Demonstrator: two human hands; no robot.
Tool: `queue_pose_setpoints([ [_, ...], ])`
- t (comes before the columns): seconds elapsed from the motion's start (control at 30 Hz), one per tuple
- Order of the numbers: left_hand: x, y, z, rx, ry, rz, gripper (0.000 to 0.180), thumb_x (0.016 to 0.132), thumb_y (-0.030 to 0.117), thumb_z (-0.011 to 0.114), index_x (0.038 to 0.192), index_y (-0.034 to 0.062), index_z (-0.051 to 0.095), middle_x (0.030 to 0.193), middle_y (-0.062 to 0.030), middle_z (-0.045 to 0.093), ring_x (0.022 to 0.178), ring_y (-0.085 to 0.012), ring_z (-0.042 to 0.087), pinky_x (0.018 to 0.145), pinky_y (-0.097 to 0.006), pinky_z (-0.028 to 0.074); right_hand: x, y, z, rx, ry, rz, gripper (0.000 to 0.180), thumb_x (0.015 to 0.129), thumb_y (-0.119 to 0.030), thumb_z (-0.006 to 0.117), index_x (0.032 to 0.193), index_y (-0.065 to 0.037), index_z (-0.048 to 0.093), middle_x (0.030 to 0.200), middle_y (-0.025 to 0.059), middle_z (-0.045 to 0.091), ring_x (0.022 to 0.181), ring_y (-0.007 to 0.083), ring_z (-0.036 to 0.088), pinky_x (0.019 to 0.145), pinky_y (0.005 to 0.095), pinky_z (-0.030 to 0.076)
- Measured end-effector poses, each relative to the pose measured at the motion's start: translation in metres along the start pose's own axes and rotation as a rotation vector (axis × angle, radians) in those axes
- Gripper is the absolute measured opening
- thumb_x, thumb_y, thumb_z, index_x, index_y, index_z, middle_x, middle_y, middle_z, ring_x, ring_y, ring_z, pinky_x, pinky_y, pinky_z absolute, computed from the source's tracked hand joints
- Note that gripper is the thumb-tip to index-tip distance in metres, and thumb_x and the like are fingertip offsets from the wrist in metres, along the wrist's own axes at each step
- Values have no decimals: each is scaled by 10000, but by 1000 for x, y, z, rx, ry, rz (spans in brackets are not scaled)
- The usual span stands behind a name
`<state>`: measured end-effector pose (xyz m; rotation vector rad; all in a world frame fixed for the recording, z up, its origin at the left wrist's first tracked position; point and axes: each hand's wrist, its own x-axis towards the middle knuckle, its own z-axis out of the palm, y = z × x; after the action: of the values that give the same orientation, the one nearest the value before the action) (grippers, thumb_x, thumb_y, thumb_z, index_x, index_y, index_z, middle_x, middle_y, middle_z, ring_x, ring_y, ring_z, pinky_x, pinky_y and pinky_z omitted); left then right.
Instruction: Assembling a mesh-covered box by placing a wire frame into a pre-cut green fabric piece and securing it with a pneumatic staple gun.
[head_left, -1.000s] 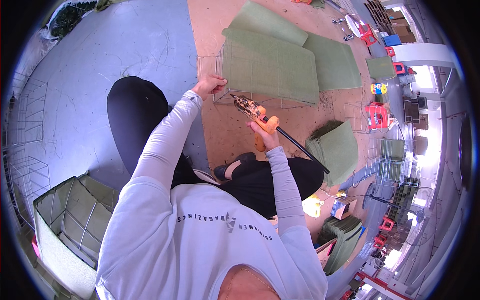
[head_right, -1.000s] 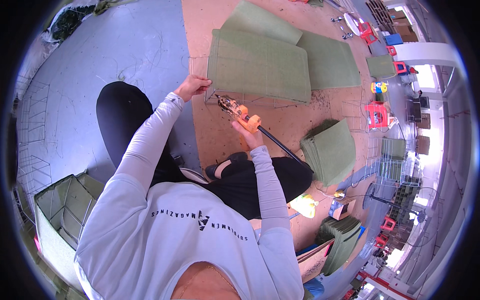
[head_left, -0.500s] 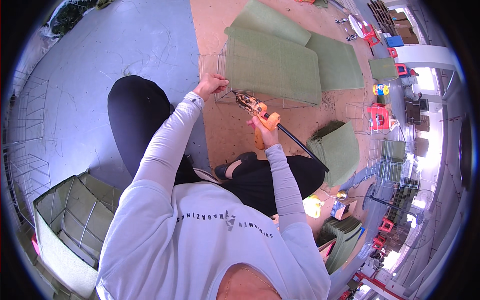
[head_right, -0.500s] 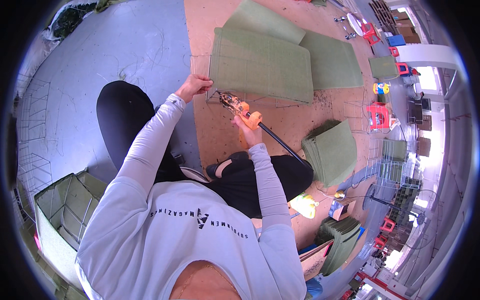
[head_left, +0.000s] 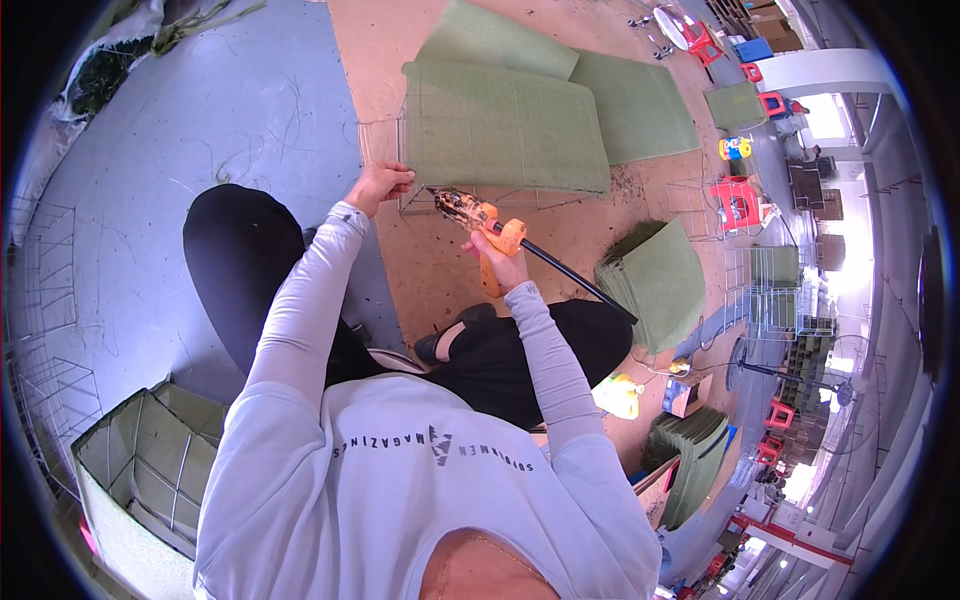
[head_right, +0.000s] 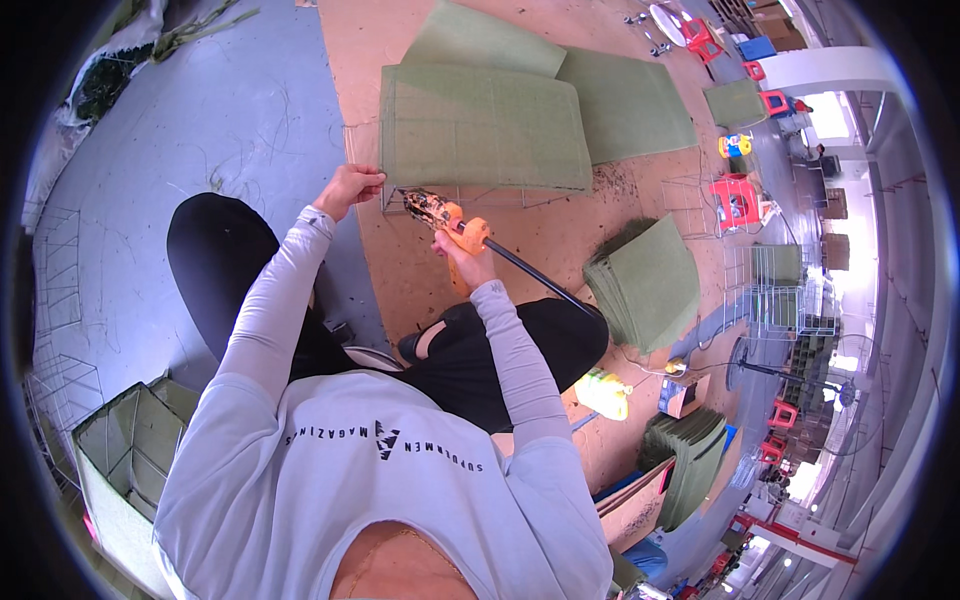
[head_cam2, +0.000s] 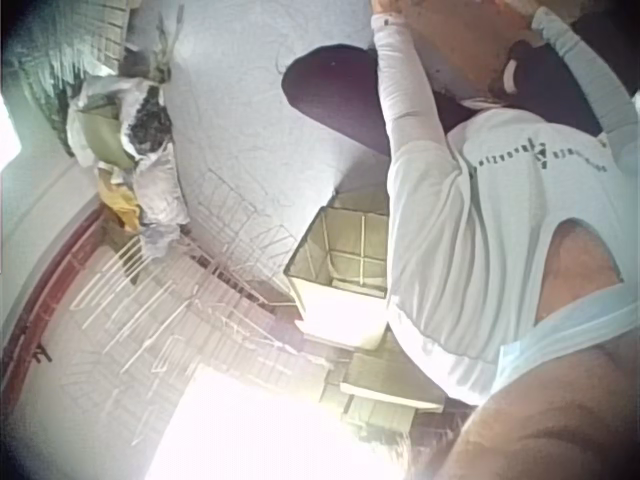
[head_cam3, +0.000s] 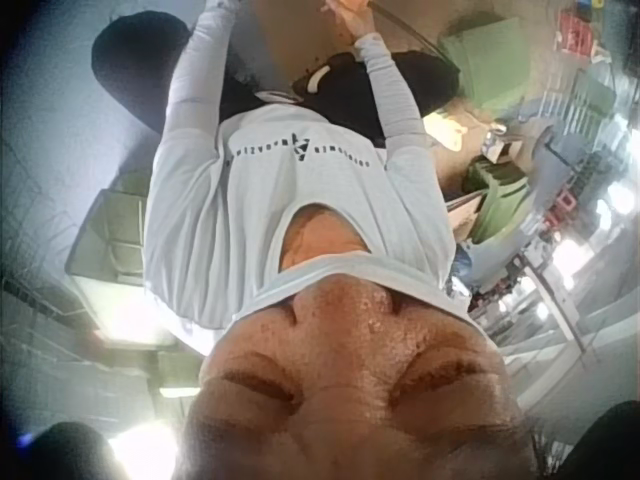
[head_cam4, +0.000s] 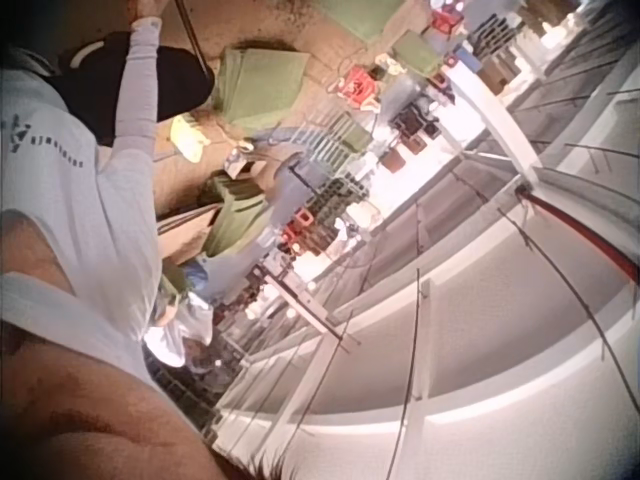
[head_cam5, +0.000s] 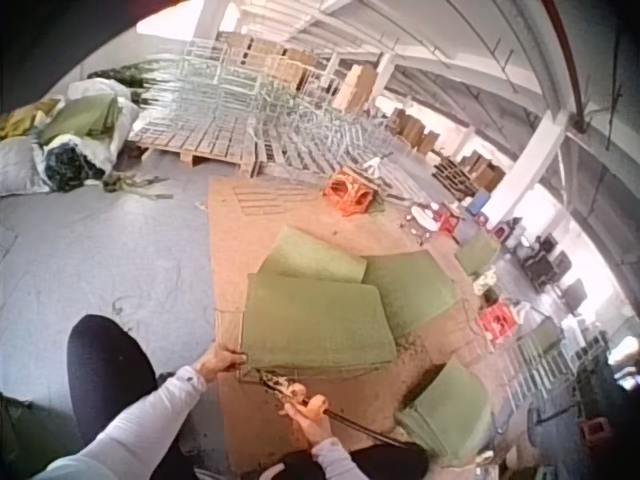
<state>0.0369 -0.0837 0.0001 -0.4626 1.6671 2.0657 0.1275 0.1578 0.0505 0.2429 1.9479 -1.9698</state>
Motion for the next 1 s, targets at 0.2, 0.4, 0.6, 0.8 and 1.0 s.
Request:
queue_pose_setpoints([
  [0.2,-1,6,5,-56,-6,-10,92,776,140,621,817,63,594,703,22,574,625,-53,539,575,-186,444,3,6,-6,-50,-4,-8,231,815,-213,593,961,-40,547,797,52,607,753,146,596,690,256,471],
  [0.4,-1,7,6,-85,3,-14,103,781,141,618,824,53,587,705,20,574,622,-56,538,573,-188,445,6,11,-5,11,6,-28,225,788,-178,628,922,-11,561,755,64,616,667,132,589,611,244,469],
  [0.6,3,6,5,-136,-5,9,111,754,106,647,828,58,580,704,5,592,618,-77,563,554,-208,457,2,2,1,-42,-15,-13,213,820,-229,585,910,-43,534,757,45,587,738,154,589,690,257,463],
  [0.8,1,8,7,-143,-9,18,101,761,112,640,827,62,582,711,5,592,616,-78,563,565,-209,458,4,5,2,-30,3,-9,215,822,-232,584,910,-43,530,746,45,579,715,154,585,677,259,462],
  [1.0,1,8,5,-128,16,21,103,778,134,628,834,59,586,714,11,579,622,-68,541,577,-194,456,6,7,3,21,9,-12,216,820,-230,587,910,-44,522,735,46,572,692,156,585,650,257,461],
])
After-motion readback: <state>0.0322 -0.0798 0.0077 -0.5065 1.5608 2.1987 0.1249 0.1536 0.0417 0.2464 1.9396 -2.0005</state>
